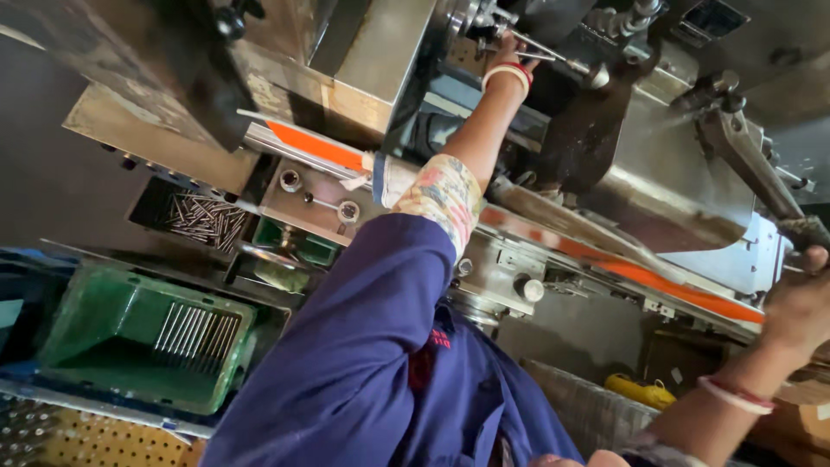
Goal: The person repeatedly picks up metal rods from a blue tray, inserts them into a metal forming machine, and operates a lever to process them. After processing, the rods are placed into a green bin. The person also uses a caliper to measure a processed rod.
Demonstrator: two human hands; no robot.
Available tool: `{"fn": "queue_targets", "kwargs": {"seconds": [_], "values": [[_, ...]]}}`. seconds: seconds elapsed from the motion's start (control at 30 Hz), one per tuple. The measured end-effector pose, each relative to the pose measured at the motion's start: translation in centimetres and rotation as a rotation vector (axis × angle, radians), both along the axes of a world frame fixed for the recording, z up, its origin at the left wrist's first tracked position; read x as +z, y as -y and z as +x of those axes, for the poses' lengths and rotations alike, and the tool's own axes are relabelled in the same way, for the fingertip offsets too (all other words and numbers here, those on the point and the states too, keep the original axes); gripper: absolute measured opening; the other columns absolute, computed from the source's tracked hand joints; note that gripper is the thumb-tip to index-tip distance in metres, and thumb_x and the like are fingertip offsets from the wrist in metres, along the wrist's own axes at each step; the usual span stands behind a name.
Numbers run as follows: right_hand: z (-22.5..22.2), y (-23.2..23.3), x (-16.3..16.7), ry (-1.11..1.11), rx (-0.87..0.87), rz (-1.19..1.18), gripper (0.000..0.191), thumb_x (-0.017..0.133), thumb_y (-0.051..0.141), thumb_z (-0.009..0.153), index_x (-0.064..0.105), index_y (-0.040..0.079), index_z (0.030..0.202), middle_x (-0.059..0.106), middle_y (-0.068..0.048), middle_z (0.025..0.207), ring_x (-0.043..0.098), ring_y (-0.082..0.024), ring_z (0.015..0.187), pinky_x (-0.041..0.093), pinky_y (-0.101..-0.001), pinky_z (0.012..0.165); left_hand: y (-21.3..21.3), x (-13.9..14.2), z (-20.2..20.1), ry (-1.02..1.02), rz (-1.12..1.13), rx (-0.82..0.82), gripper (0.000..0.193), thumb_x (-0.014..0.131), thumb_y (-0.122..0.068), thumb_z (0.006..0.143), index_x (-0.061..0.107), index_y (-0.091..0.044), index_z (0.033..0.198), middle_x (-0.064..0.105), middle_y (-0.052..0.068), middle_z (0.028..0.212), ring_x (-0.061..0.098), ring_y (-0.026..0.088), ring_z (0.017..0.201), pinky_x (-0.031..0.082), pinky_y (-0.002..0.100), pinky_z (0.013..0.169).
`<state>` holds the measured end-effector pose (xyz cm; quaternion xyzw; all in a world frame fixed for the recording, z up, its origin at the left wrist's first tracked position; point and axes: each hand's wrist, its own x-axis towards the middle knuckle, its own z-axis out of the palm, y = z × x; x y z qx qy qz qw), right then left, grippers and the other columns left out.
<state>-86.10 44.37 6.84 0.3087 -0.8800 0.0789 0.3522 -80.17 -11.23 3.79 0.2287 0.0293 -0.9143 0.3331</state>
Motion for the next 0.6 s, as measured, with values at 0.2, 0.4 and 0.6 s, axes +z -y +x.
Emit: {"fn": "queue_targets", "kwargs": {"seconds": [0.2, 0.4, 0.6], "values": [[10.8, 5.7, -7.3, -0.358, 0.262, -0.755, 0.027, 0.050, 0.019, 0.112, 0.056, -0.006, 0.120, 0.062, -0.019, 0.100, 0.058, -0.035, 0.086, 0.053, -0.0449, 0.085, -1.0, -1.0, 0.2, -0.170, -0.031, -0.034, 0.029, 0.054, -0.034, 0.100, 0.058, -0.021, 0.126, 0.067, 0.009, 0.119, 0.066, 0.032, 0.102, 0.051, 0.065, 0.072], [28.8, 27.4, -15.9, 0.577, 0.944, -0.007, 0.050, 0.072, 0.026, 0.096, 0.054, 0.007, 0.139, 0.063, -0.013, 0.079, 0.063, -0.031, 0.068, 0.050, -0.0434, 0.064, -0.2, -0.1, 10.0, 0.083, -1.121, -0.359, 0.032, 0.062, -0.030, 0.098, 0.066, -0.011, 0.124, 0.073, 0.008, 0.111, 0.073, 0.025, 0.094, 0.058, 0.051, 0.078], [34.7, 48.0, -24.3, 1.222, 0.987, 0.269, 0.085, 0.080, 0.022, 0.079, 0.040, 0.007, 0.152, 0.069, -0.014, 0.077, 0.069, -0.030, 0.069, 0.055, -0.0442, 0.065, 4.3, 5.3, 31.7, 0.435, -1.783, -0.023, 0.041, 0.062, -0.045, 0.103, 0.069, -0.011, 0.125, 0.077, 0.005, 0.104, 0.076, 0.018, 0.089, 0.061, 0.038, 0.079]]}}
